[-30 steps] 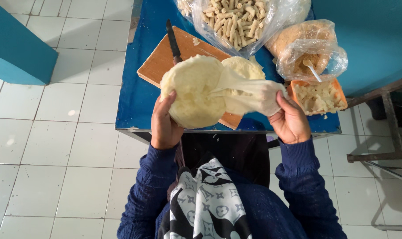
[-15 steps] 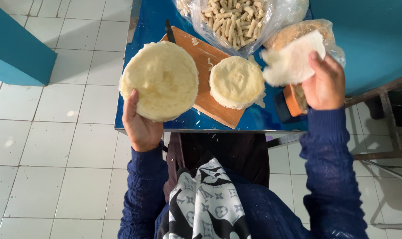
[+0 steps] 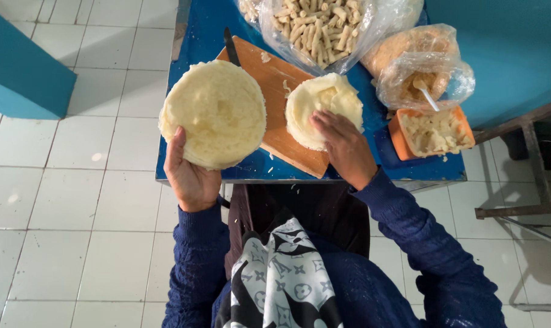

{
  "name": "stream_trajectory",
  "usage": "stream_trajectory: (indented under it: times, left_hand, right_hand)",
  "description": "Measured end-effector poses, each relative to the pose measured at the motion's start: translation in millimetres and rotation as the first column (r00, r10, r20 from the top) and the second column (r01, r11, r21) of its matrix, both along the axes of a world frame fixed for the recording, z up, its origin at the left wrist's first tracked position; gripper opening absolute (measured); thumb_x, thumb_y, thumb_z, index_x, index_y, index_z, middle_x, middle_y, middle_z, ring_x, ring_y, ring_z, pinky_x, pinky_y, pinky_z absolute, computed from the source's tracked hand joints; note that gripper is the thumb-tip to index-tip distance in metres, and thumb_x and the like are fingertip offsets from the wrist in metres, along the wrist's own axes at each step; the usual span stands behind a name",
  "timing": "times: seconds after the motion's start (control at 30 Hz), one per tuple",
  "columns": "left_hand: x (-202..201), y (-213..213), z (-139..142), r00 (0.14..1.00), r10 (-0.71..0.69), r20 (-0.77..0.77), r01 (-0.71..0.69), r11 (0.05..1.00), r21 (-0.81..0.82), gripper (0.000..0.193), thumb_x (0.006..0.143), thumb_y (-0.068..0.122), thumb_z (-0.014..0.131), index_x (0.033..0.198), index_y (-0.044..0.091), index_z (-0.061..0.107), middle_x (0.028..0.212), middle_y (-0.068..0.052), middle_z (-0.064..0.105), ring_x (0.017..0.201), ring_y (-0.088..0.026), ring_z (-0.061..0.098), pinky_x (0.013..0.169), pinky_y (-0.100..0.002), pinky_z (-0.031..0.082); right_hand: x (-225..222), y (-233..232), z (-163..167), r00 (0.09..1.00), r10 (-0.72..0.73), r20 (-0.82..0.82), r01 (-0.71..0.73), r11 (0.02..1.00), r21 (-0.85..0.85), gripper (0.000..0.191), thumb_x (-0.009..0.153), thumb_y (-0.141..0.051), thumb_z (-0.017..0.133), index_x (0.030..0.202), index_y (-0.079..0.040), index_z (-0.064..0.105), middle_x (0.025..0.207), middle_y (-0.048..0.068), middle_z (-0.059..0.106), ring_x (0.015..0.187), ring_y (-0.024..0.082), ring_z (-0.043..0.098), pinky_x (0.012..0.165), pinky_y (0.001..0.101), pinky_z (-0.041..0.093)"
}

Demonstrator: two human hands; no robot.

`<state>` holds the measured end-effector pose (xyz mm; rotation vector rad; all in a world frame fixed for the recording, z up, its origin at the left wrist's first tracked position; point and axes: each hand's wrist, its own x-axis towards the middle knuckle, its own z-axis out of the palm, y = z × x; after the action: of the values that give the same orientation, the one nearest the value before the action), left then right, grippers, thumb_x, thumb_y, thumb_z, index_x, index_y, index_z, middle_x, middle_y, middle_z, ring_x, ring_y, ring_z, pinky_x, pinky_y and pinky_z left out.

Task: The person holds a large round pale dough disc and peels its thin outer skin by hand, pulling the skin away in pieces and dropping the pieces into an orange container on the table. They set the peeled disc on the cutting board and continue peeling a second disc, occasionally wiping their hands on a cloth.

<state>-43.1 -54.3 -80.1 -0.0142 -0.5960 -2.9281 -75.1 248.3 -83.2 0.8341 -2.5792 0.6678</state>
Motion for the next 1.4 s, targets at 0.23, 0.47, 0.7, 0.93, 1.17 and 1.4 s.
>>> stream_trajectory:
  times: [0.23, 0.47, 0.7, 0.93, 1.17, 1.4]
  left_hand:
    - [1, 6, 7, 0.999, -0.014, 0.039, 0.016, 0.998, -0.052, 0.053, 0.107, 0.024, 0.052, 0.154, 0.003, 0.039, 0.151, -0.015, 0.054, 0.136, -0.031, 0.057, 0.113, -0.049, 0.05]
    - [1, 6, 10, 0.997, -0.04, 0.073, 0.044, 0.997, -0.06, 0.052, 0.105, 0.026, 0.052, 0.152, 0.005, 0.04, 0.149, -0.013, 0.055, 0.136, -0.03, 0.057, 0.111, -0.05, 0.052]
    - [5, 10, 9, 0.992, -0.018, 0.121, 0.03, 0.994, -0.102, 0.054, 0.104, 0.026, 0.052, 0.152, 0.005, 0.039, 0.148, -0.015, 0.055, 0.133, -0.032, 0.058, 0.106, -0.051, 0.053]
    - [6, 11, 6, 0.993, -0.037, 0.112, 0.046, 0.995, -0.083, 0.054, 0.105, 0.025, 0.052, 0.153, 0.003, 0.039, 0.148, -0.016, 0.055, 0.132, -0.032, 0.06, 0.106, -0.049, 0.054]
    - [5, 12, 5, 0.994, -0.015, 0.11, 0.028, 0.993, -0.116, 0.055, 0.104, 0.024, 0.053, 0.153, 0.004, 0.038, 0.148, -0.015, 0.054, 0.133, -0.031, 0.059, 0.108, -0.047, 0.054]
    - [8, 18, 9, 0.993, -0.03, 0.112, 0.044, 0.991, -0.123, 0.058, 0.103, 0.024, 0.054, 0.154, 0.005, 0.037, 0.148, -0.014, 0.053, 0.134, -0.031, 0.058, 0.108, -0.048, 0.052]
  right_hand:
    - [2, -2, 23, 0.989, 0.145, 0.023, -0.144, 0.988, -0.049, 0.054, 0.09, -0.006, 0.072, 0.141, -0.002, 0.056, 0.145, 0.019, 0.057, 0.137, 0.036, 0.052, 0.112, 0.0468, 0.04]
    - [-82, 12, 61, 0.995, -0.099, 0.032, 0.102, 0.987, -0.128, 0.022, 0.097, -0.01, 0.077, 0.116, -0.004, 0.069, 0.109, 0.013, 0.065, 0.093, 0.026, 0.064, 0.085, 0.0385, 0.052]
    - [-104, 10, 63, 0.987, 0.013, 0.162, 0.017, 0.983, -0.183, 0.017, 0.089, -0.01, 0.082, 0.095, -0.005, 0.067, 0.095, 0.009, 0.062, 0.089, 0.021, 0.064, 0.08, 0.0352, 0.053]
    - [-95, 15, 65, 0.924, 0.142, 0.356, -0.004, 0.932, -0.363, 0.02, 0.106, -0.014, 0.07, 0.107, -0.002, 0.054, 0.094, 0.004, 0.063, 0.087, 0.012, 0.065, 0.077, 0.0286, 0.053]
    - [-104, 1, 58, 0.905, 0.051, 0.421, 0.121, 0.921, -0.371, 0.017, 0.103, -0.009, 0.067, 0.113, -0.002, 0.055, 0.094, 0.004, 0.067, 0.085, 0.012, 0.066, 0.074, 0.0284, 0.053]
    - [-85, -2, 51, 0.99, -0.099, -0.099, 0.092, 0.993, -0.072, 0.04, 0.1, -0.002, 0.068, 0.138, -0.008, 0.058, 0.134, 0.012, 0.066, 0.121, 0.025, 0.066, 0.105, 0.0399, 0.054]
